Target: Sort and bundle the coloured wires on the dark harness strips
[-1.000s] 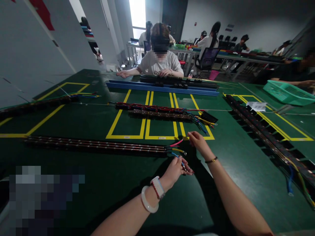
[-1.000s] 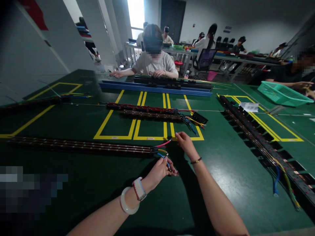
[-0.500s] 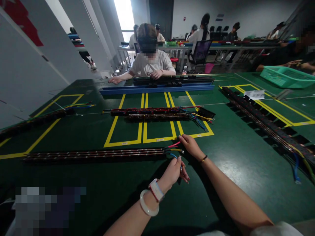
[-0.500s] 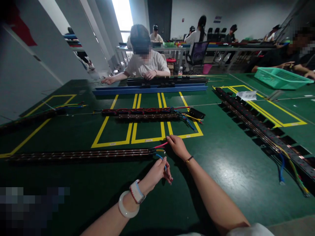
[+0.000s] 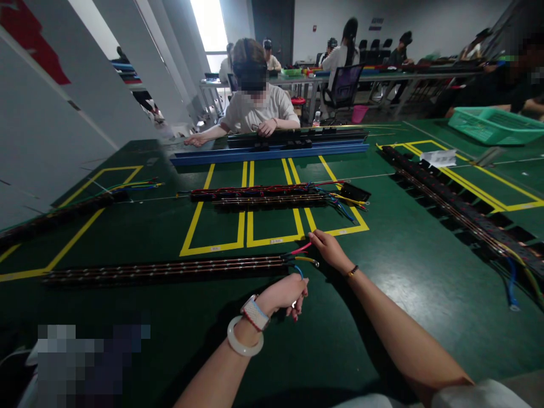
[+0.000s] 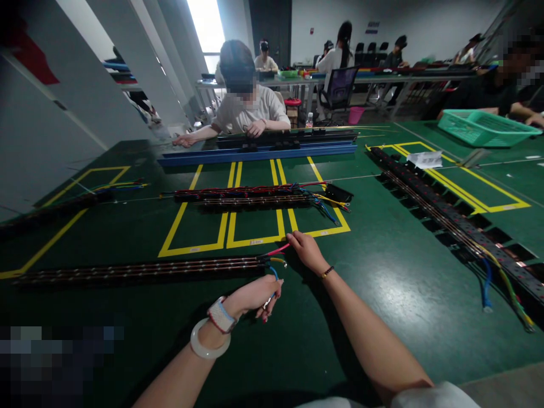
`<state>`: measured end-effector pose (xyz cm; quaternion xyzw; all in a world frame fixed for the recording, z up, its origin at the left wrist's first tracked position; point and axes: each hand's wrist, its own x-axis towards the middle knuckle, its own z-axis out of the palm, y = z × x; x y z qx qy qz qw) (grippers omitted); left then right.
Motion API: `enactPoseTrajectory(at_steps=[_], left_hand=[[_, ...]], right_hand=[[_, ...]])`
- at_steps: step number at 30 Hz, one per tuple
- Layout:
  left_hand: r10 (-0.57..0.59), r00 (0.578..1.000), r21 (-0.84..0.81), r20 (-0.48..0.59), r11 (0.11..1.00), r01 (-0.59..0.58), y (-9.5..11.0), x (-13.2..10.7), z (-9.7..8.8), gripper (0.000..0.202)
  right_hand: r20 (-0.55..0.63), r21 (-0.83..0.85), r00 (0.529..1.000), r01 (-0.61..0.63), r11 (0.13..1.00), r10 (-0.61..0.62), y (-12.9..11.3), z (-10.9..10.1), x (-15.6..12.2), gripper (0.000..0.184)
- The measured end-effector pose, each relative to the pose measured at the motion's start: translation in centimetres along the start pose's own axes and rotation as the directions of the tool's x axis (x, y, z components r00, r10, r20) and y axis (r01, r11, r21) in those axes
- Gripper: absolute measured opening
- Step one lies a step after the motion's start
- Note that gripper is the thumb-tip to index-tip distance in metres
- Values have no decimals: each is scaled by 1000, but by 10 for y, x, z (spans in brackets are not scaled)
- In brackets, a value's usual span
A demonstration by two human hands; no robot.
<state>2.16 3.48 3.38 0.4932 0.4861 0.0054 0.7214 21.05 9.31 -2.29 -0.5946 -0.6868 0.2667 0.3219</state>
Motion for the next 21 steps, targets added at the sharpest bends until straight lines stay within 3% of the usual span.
enactPoseTrajectory(at_steps=[4,9,13,17,19,21], left_hand=[[28,999,-39,34,999,-27,-4,5,0,27],[141,980,-224,138,969,-108,-6,13,4,29],[201,959,-326,202,937,-128,-8,15,3,29],[237,939,-402,247,907,-123,-14,18,0,30],[279,922,-470,270,873,-127,-17,21,-2,29],[342,888,-551,307,825,-128,-20,25,-3,29]], right_hand=[[10,3,1000,-4,1000,4,-1,-1,-1,41],[12,7,1000,-16,1000,16,-3,-4,-2,42],[-4,0,1000,3,1000,-3,-11,-20,-1,40],[-103,14,993,60,998,-58,-51,-51,-6,34],[-69,-19,983,171,985,-172,-84,-64,-13,30],[38,-83,954,298,951,-296,-115,-69,-20,26]])
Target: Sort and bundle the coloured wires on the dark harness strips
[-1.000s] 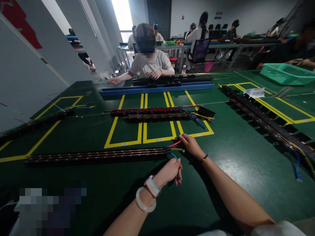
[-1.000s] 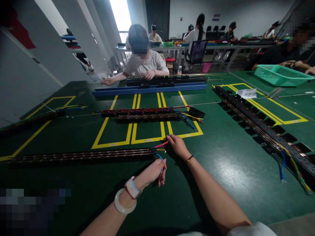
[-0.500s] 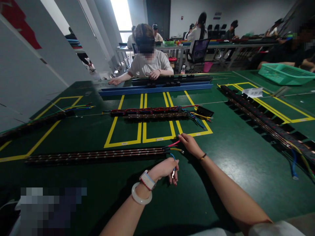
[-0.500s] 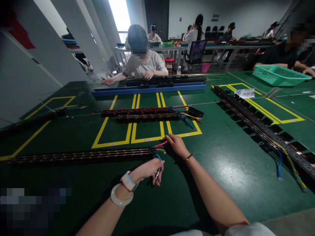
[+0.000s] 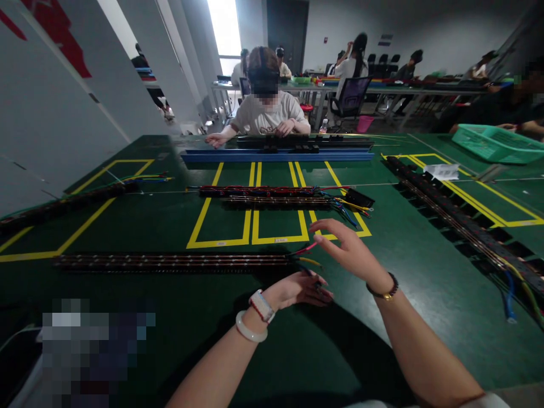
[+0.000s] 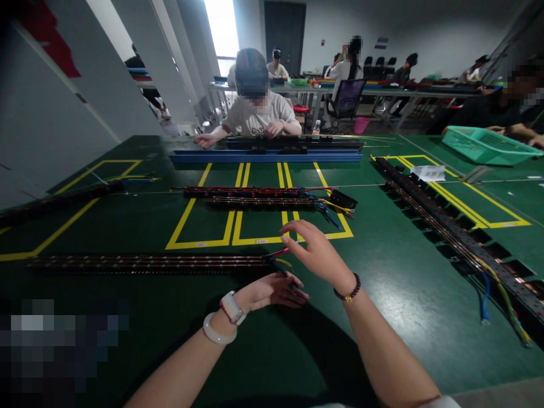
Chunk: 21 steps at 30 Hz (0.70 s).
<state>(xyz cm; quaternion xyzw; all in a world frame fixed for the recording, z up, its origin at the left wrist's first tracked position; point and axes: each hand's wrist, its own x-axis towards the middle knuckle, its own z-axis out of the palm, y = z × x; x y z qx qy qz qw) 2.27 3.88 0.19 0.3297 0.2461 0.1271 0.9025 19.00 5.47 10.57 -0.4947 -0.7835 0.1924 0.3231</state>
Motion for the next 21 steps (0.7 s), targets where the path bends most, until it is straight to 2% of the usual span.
enactPoseTrajectory(at_steps=[2,4,6,9,14,18,21], left_hand=[[30,997,-61,67,998,-26,-2,2,-4,31],[33,994,-65,102,998,-26,-3,4,-7,33],[27,994,-57,110,998,-21,-4,4,-8,36],[37,993,-66,110,997,-30,-4,2,-7,36],[68,997,-142,41,988,-61,-5,1,-5,29],[26,1000,-132,14,991,-23,-7,4,-5,19],[32,999,-107,19,994,-30,-6,6,-5,20]], right_hand=[[103,-97,989,120,988,-110,-22,2,2,25],[174,-203,966,223,953,-189,-32,11,3,25],[222,-303,948,291,907,-230,-30,23,3,25],[283,-424,933,329,844,-222,-19,36,2,26],[290,-505,941,304,808,-173,6,36,-4,35],[228,-529,970,196,826,-84,41,39,-19,41],[171,-534,985,108,839,-18,67,49,-31,43]])
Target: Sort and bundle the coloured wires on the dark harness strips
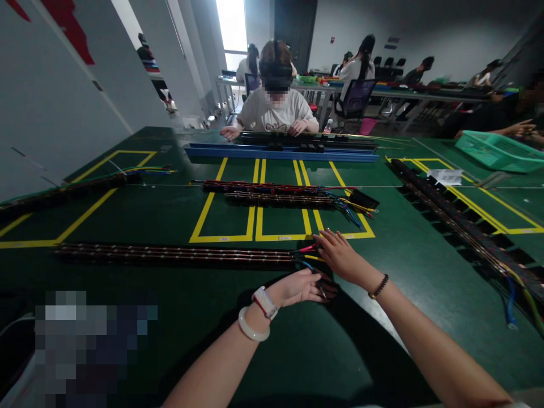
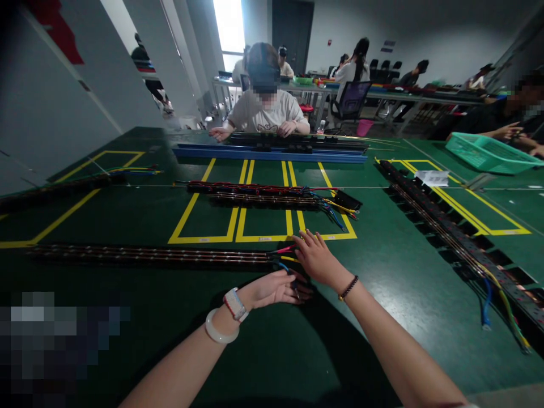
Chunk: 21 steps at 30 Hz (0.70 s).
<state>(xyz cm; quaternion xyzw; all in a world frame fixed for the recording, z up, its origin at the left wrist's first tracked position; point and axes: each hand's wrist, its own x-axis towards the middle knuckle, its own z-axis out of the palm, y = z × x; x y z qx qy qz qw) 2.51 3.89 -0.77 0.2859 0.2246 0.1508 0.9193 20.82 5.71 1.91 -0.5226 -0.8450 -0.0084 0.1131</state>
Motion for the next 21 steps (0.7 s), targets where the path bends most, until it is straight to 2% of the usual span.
enactPoseTrajectory(at_steps=[4,8,13,17,21], left_hand=[[-3,1000,-8,4,1000,3,2,-1,3,21],[-7,1000,4,-12,1000,7,5,-4,7,21],[-34,999,1,-12,999,34,6,-3,7,37],[-38,999,5,-17,999,38,4,-1,6,55],[-30,1000,20,-7,999,30,2,2,5,63]], right_hand=[[-28,18,1000,4,1000,-3,9,25,-8,48],[-68,43,998,12,999,-10,8,37,-10,48],[-116,60,992,-42,997,49,-2,31,-13,35],[-65,3,994,-91,996,91,-11,20,-17,27],[-18,36,998,-63,997,64,-18,20,-22,27]])
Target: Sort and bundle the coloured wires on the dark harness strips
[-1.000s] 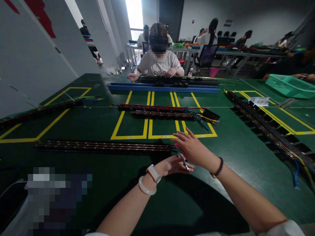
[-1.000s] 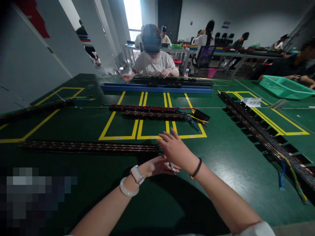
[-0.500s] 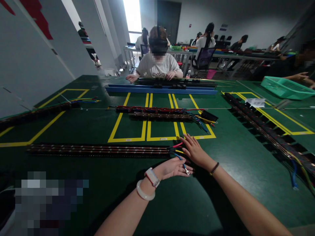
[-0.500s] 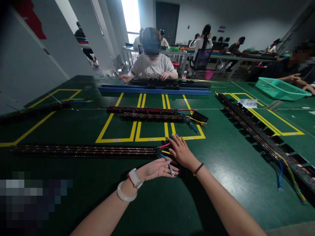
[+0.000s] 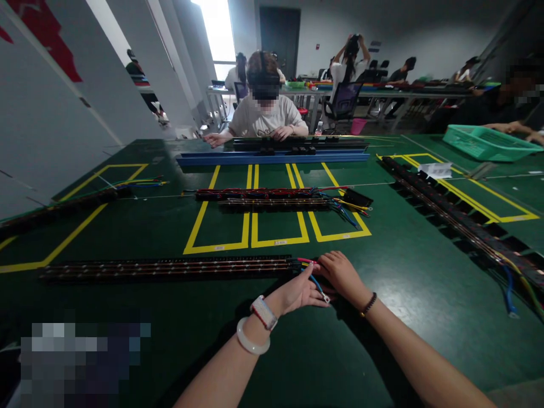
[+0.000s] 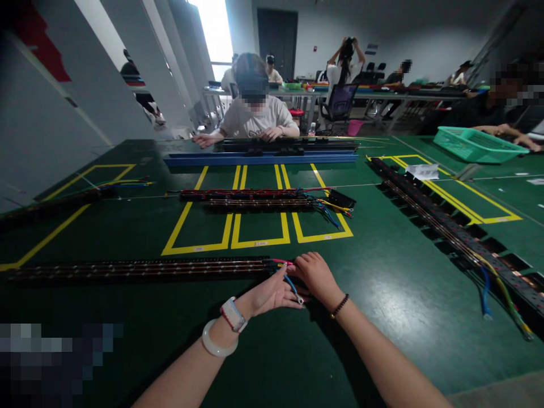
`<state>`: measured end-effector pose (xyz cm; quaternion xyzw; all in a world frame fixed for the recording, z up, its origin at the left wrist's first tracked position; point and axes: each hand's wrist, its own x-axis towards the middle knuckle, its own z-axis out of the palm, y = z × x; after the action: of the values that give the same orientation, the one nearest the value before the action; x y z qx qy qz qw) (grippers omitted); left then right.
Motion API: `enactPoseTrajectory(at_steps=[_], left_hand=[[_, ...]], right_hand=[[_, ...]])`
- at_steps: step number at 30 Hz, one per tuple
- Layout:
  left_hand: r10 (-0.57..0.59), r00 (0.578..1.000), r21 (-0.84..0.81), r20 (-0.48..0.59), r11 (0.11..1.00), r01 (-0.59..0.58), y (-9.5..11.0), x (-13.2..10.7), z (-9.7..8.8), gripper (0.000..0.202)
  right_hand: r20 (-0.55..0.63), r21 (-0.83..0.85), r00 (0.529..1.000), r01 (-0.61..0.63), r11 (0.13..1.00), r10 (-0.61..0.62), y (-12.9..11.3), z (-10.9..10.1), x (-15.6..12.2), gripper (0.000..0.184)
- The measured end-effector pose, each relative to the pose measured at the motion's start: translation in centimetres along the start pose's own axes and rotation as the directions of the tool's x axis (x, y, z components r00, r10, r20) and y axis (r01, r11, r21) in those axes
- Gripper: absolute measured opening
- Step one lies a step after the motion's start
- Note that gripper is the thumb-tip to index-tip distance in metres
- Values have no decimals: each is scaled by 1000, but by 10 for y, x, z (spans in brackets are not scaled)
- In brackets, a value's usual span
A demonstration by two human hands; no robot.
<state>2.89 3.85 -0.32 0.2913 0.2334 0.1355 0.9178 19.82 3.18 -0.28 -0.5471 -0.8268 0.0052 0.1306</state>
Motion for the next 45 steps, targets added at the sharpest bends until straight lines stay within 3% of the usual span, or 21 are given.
enactPoseTrajectory(at_steps=[3,10,14,18,23,29,36,41,45], left_hand=[[-7,1000,30,11,1000,6,-1,2,1,71],[81,996,-39,22,996,-81,-6,6,-1,69],[90,995,-55,51,995,-87,-5,4,-1,55],[129,992,-70,-6,989,-129,-2,2,2,37],[137,982,-98,-128,984,-150,-4,2,7,25],[183,968,-203,-169,955,-216,-10,9,7,14],[196,959,-238,-202,941,-242,-15,14,7,17],[232,952,-192,-200,944,-270,-19,16,6,21],[246,944,-124,-217,953,-277,-22,16,6,29]], right_hand=[[-2,34,1000,29,999,-29,-6,2,-5,25],[-11,139,1000,20,990,-19,-18,-8,-14,25],[-27,236,1000,15,972,-8,-18,-11,-19,16],[-23,287,1000,-9,958,17,-17,-10,-20,13],[-59,138,998,-1,990,9,-19,-11,-19,14],[-140,-98,988,43,994,-56,-26,-5,-20,14],[-211,-178,976,23,984,-61,-36,8,-30,30],[-184,-60,983,-5,998,-6,-35,10,-38,39],[-86,200,991,-84,976,103,-29,-3,-37,29]])
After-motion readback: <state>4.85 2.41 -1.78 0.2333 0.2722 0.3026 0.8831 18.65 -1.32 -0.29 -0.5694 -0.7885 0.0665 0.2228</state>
